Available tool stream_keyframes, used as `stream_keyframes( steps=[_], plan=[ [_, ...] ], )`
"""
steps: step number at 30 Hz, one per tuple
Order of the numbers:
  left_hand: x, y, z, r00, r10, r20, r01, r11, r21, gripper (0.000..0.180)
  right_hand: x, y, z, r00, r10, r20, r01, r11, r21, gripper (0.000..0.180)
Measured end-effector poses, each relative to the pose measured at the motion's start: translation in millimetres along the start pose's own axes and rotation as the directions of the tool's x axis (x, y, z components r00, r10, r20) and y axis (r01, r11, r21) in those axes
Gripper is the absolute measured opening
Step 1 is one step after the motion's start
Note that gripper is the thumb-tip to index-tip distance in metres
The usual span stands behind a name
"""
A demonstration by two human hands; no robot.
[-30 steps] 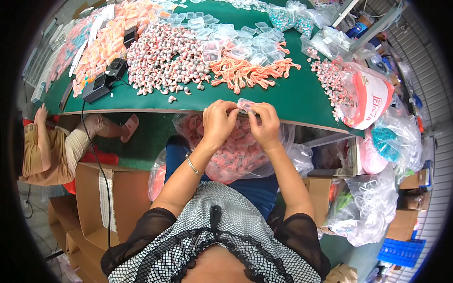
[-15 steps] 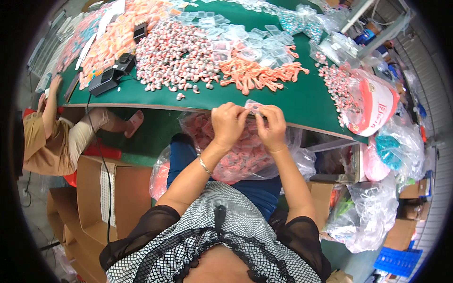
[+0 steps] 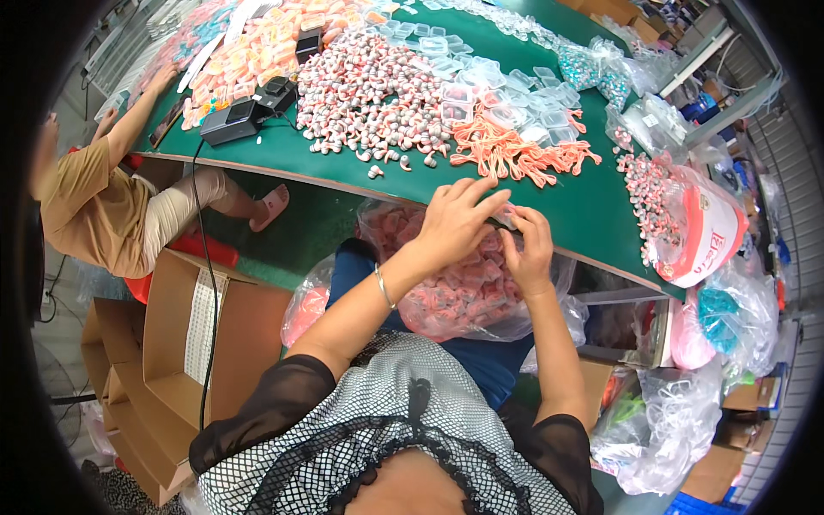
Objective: The recorder is sorting and placing small pink parts into clear plastic containers.
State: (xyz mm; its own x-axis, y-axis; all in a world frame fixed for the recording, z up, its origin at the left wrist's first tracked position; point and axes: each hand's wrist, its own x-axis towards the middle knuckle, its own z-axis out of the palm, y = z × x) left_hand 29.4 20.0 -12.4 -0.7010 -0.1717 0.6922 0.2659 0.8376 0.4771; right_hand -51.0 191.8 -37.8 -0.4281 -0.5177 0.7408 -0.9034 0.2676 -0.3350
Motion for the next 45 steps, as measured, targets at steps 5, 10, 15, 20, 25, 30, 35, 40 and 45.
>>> stream_keyframes(
  steps=[5, 10, 15, 20, 25, 30, 35, 40, 45],
  plan=[
    [0.6, -21.7, 10.4, 0.968, 0.219, 0.123, -0.209, 0.974, -0.088, 0.037, 0.7, -2.0, -5.7, 0.999, 0.003, 0.039, -0.002, 1.000, -0.001, 0.032],
    [-5.0, -18.4, -6.2, 0.951, 0.269, 0.149, -0.228, 0.942, -0.248, 0.021, 1.6, -30.0, -14.2, 0.977, 0.180, 0.115, -0.196, 0.969, 0.149, 0.026],
    [-19.2, -18.2, -15.8, 0.982, 0.101, 0.159, -0.030, 0.917, -0.397, 0.019, 13.4, -36.5, -17.4, 0.925, 0.258, 0.278, -0.345, 0.878, 0.331, 0.021],
    [-43.1, -14.4, -16.8, 0.958, -0.172, 0.228, 0.268, 0.815, -0.513, 0.022, 41.1, -31.7, -21.9, 0.862, 0.141, 0.486, -0.330, 0.884, 0.330, 0.019],
    [-63.5, -34.2, 0.7, 0.957, -0.197, 0.211, 0.276, 0.837, -0.473, 0.021, 61.0, -26.8, -16.3, 0.797, 0.039, 0.603, -0.255, 0.926, 0.277, 0.017],
    [-102.7, -44.7, 53.9, 0.840, -0.282, 0.464, 0.408, 0.891, -0.198, 0.028, 104.8, 7.7, 28.4, 0.905, 0.194, 0.380, -0.258, 0.958, 0.126, 0.018],
    [-142.0, -50.9, 104.2, 0.687, -0.294, 0.665, 0.413, 0.910, -0.024, 0.027, 152.4, 32.1, 102.0, 0.980, 0.086, 0.180, -0.060, 0.988, -0.145, 0.025],
    [-130.2, -40.9, 81.0, 0.858, -0.121, 0.500, 0.222, 0.964, -0.148, 0.020, 167.9, 53.8, 138.8, 0.981, 0.120, 0.149, -0.055, 0.922, -0.383, 0.024],
    [-44.8, -33.6, -33.8, 0.994, 0.041, -0.105, -0.056, 0.989, -0.140, 0.012, 170.7, 56.5, 113.1, 0.997, 0.025, 0.076, 0.004, 0.932, -0.364, 0.012]
  ],
)
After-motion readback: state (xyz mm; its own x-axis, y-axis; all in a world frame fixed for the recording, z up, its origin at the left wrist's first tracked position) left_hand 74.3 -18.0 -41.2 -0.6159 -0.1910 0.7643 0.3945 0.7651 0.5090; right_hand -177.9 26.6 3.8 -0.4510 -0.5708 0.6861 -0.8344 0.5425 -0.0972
